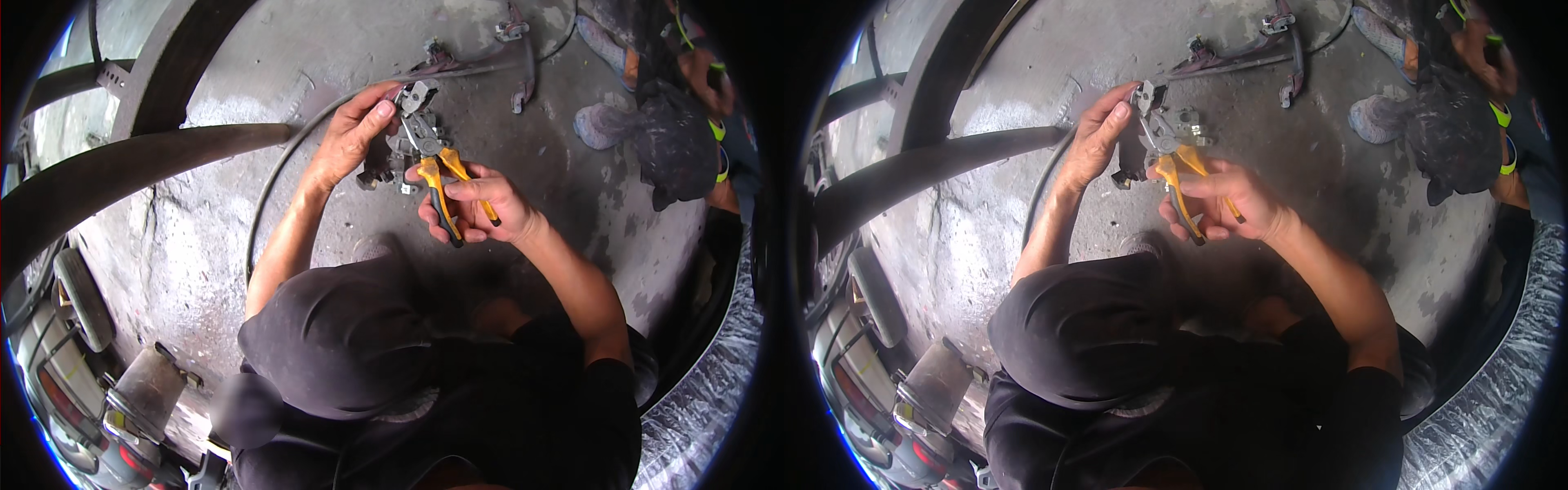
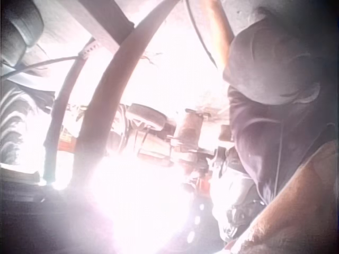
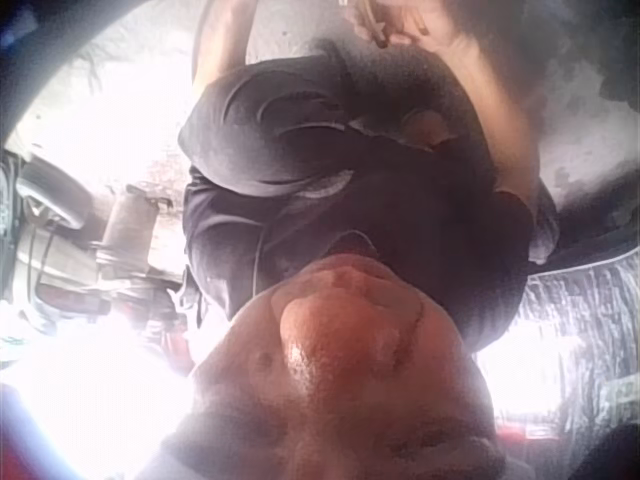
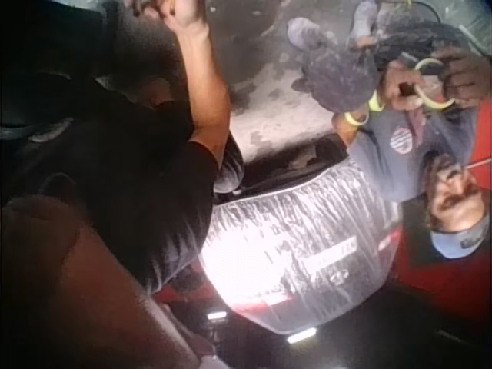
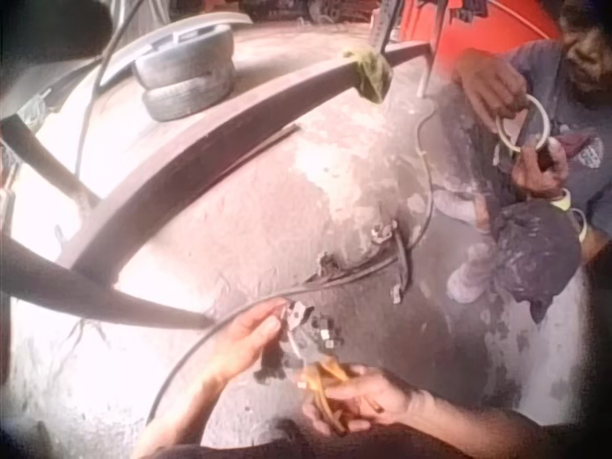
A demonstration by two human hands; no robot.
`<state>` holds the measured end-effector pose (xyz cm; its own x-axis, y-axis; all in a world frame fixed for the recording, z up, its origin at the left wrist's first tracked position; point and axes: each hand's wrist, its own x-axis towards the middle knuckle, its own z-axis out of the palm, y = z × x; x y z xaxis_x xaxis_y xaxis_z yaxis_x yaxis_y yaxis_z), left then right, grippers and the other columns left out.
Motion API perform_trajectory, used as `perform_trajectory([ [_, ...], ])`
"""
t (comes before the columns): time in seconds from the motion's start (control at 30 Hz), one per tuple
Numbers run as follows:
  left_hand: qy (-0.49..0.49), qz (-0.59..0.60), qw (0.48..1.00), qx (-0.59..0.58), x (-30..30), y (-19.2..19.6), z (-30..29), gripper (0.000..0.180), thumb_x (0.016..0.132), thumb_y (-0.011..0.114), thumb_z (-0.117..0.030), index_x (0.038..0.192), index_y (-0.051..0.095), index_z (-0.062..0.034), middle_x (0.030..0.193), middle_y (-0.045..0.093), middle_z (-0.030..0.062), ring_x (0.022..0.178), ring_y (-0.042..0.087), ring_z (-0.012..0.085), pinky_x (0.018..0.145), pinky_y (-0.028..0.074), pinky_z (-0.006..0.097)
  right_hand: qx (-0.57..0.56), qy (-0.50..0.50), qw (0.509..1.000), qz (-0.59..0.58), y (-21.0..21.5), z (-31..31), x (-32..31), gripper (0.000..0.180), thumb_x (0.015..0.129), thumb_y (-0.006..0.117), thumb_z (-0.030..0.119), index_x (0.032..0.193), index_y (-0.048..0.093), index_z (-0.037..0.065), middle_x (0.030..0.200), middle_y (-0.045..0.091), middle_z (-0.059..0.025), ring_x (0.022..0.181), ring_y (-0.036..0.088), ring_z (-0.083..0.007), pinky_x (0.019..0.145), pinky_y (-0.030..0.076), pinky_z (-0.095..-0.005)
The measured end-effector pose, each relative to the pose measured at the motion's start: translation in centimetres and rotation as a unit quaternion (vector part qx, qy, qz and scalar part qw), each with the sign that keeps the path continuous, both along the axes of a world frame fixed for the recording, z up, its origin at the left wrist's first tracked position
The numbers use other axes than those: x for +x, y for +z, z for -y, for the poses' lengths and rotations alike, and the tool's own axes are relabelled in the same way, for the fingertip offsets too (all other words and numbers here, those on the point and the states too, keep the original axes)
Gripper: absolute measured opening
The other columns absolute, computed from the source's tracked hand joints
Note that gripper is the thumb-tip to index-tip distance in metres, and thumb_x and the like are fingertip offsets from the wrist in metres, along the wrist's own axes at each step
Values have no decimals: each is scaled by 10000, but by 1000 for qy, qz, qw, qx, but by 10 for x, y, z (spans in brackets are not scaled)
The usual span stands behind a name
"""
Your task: The person sits on the floor and assembles a mechanical component, likely a motorcycle brake caliper, using pliers to manipulate small metal clips and brackets. They attach various metal pieces to the main body of the part and occasionally show the assembly to a coworker.
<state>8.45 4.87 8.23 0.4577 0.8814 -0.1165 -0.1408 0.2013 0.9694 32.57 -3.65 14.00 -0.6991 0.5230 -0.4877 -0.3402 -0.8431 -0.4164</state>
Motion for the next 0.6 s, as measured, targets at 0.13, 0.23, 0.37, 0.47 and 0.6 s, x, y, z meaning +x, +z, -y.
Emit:
perform_trajectory([
  [0.13,16,16,1000,-13,2,-5,2,525,1054,632,-391,1414,601,-10,1042,628,8,915,552,113,870,473,277,24,18,999,44,7,-4,0,501,1025,599,250,1456,505,11,1010,707,-148,785,735,-225,425,376,-209],
  [0.23,21,15,999,-20,4,-4,3,525,1056,630,-388,1415,600,-7,1049,627,10,916,552,111,867,475,279,33,32,996,79,10,-8,3,477,1021,607,242,1431,522,12,1004,708,-141,778,733,-211,426,377,-207],
  [0.37,14,1,1000,0,5,-3,2,510,1056,632,-383,1404,608,-10,1042,625,7,909,544,100,849,473,274,27,39,994,102,11,-8,8,450,1025,607,228,1413,534,12,999,704,-137,757,727,-179,422,356,-191],
  [0.47,8,-22,1000,-9,7,-5,2,490,1055,636,-381,1379,622,-13,999,618,-11,882,524,89,808,457,262,131,89,959,236,13,-13,10,443,1025,609,221,1398,553,-11,1001,706,-183,828,742,-248,489,463,-269],
  [0.6,-5,-113,993,-31,8,-16,1,463,1040,654,-415,1267,652,-11,876,581,-20,762,477,80,686,418,253,509,176,566,625,1,-6,4,454,954,623,130,1369,574,-46,1006,688,-243,939,713,-365,726,563,-437],
])
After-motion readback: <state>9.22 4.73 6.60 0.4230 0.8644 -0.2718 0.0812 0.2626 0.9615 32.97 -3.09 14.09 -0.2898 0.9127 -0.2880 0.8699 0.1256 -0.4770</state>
